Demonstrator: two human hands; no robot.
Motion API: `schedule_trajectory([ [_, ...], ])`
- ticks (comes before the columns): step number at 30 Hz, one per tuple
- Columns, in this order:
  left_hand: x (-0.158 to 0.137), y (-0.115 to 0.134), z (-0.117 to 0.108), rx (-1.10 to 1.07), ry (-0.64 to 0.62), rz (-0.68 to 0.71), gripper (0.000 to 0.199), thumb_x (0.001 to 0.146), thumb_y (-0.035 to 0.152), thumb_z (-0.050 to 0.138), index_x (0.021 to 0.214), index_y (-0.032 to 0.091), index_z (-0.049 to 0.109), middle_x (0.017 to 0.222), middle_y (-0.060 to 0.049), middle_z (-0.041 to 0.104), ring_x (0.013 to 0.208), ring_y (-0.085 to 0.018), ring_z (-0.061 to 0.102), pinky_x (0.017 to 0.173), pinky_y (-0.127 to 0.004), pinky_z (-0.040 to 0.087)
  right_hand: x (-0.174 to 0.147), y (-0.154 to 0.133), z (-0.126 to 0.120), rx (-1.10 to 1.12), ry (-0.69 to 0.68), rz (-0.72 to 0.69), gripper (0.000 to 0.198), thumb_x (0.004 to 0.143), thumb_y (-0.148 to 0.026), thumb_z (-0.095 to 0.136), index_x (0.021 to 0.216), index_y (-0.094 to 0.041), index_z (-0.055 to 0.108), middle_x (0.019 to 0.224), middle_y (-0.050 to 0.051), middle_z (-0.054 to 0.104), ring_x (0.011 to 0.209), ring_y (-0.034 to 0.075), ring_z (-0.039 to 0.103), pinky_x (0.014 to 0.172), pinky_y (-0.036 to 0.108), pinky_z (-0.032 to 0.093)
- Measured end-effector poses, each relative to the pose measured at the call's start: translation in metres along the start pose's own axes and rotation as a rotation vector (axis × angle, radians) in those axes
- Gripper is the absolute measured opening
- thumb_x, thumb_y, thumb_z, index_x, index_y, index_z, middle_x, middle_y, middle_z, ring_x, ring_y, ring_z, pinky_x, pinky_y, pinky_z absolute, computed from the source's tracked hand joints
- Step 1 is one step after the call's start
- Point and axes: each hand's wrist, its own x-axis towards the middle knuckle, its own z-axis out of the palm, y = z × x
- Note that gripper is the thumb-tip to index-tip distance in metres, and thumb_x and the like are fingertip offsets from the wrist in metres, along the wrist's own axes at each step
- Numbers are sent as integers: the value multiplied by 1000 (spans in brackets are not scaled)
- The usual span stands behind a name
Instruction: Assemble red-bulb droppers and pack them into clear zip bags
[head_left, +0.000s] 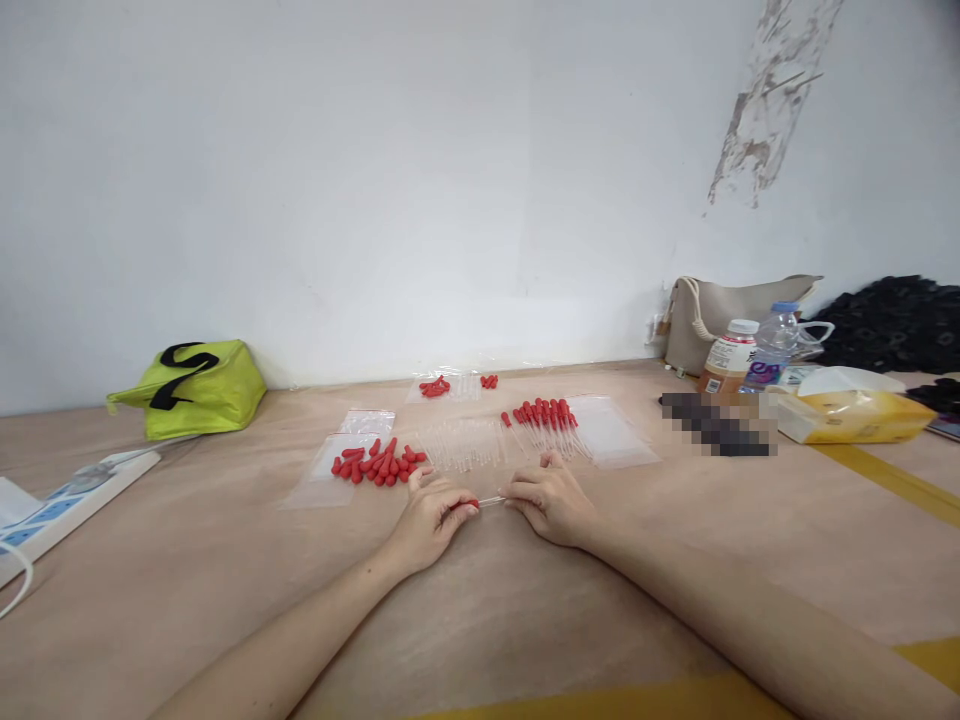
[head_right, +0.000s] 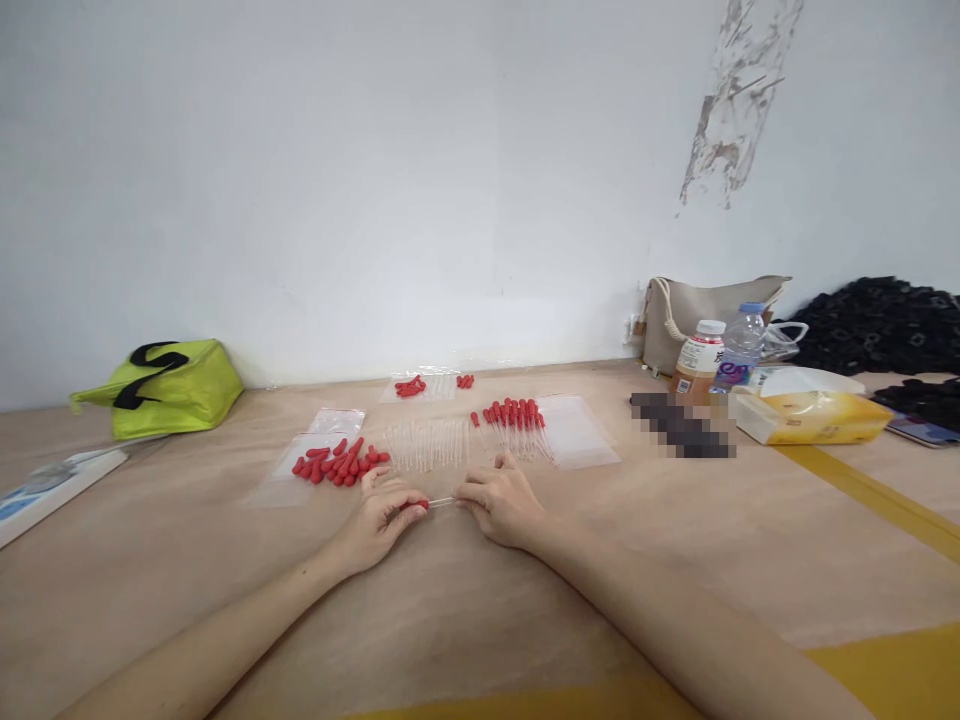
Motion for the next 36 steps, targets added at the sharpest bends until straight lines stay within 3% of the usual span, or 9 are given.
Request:
schedule_trajectory([
  [14, -3, 1, 2, 70, -8, 110, 16, 86, 27, 43, 80, 19, 57, 71, 0, 60, 72, -14, 55, 97, -42, 18, 2, -17, 5, 0, 1, 20, 21, 85, -21, 39, 72, -17, 56, 66, 0, 61, 58, 9, 45, 68, 30, 19],
  [21, 1, 2, 1, 94, 25, 83, 19, 87, 28, 42, 83, 21, 59, 77, -1, 63, 78, -17, 55, 96, -43, 18, 5, -20, 1, -43, 2, 51, 24, 85, -22, 39, 70, -17, 56, 67, 1, 61, 62, 10, 47, 68, 29, 20],
  [24, 1, -4, 0, 116, 41, 97, 18, 87, 27, 43, 89, 24, 61, 83, -2, 64, 82, -17, 55, 96, -44, 16, 5, -22, -6, -104, -7, 14, 21, 84, -25, 42, 77, -19, 61, 74, 3, 61, 72, 13, 49, 71, 31, 21],
  [27, -1, -11, 0, 84, 62, 63, 27, 86, 27, 46, 112, 26, 52, 96, -4, 61, 89, -19, 53, 92, -41, 27, 2, -18, -12, -175, -45, 25, 20, 82, -23, 44, 75, -19, 62, 74, 4, 61, 75, 15, 49, 71, 32, 21],
  [29, -3, -13, 0, 27, 80, -9, 42, 84, 26, 48, 125, 25, 39, 103, -6, 56, 91, -19, 52, 85, -37, 36, 1, -9, -16, -180, -29, 140, 20, 82, -23, 44, 74, -20, 62, 74, 4, 62, 75, 16, 51, 70, 32, 22],
  [31, -4, -14, 0, -33, 72, -48, 46, 82, 25, 50, 126, 24, 35, 103, -6, 55, 89, -18, 52, 80, -33, 41, 3, 5, -21, -135, 25, 344, 20, 81, -25, 45, 73, -21, 63, 75, 3, 64, 74, 16, 53, 70, 32, 22],
  [34, -3, -13, 0, -75, 12, -13, 31, 83, 24, 47, 115, 22, 46, 98, -5, 56, 87, -18, 52, 77, -32, 42, 14, 28, -26, -45, 79, 645, 23, 81, -30, 44, 69, -21, 62, 70, 0, 65, 67, 15, 54, 71, 32, 23],
  [36, -2, -11, 0, -76, -13, 6, 22, 85, 24, 45, 106, 22, 53, 94, -5, 57, 84, -18, 53, 75, -31, 43, 25, 39, -26, -39, 74, 765, 26, 79, -33, 45, 62, -20, 60, 66, 0, 64, 64, 15, 55, 72, 32, 24],
])
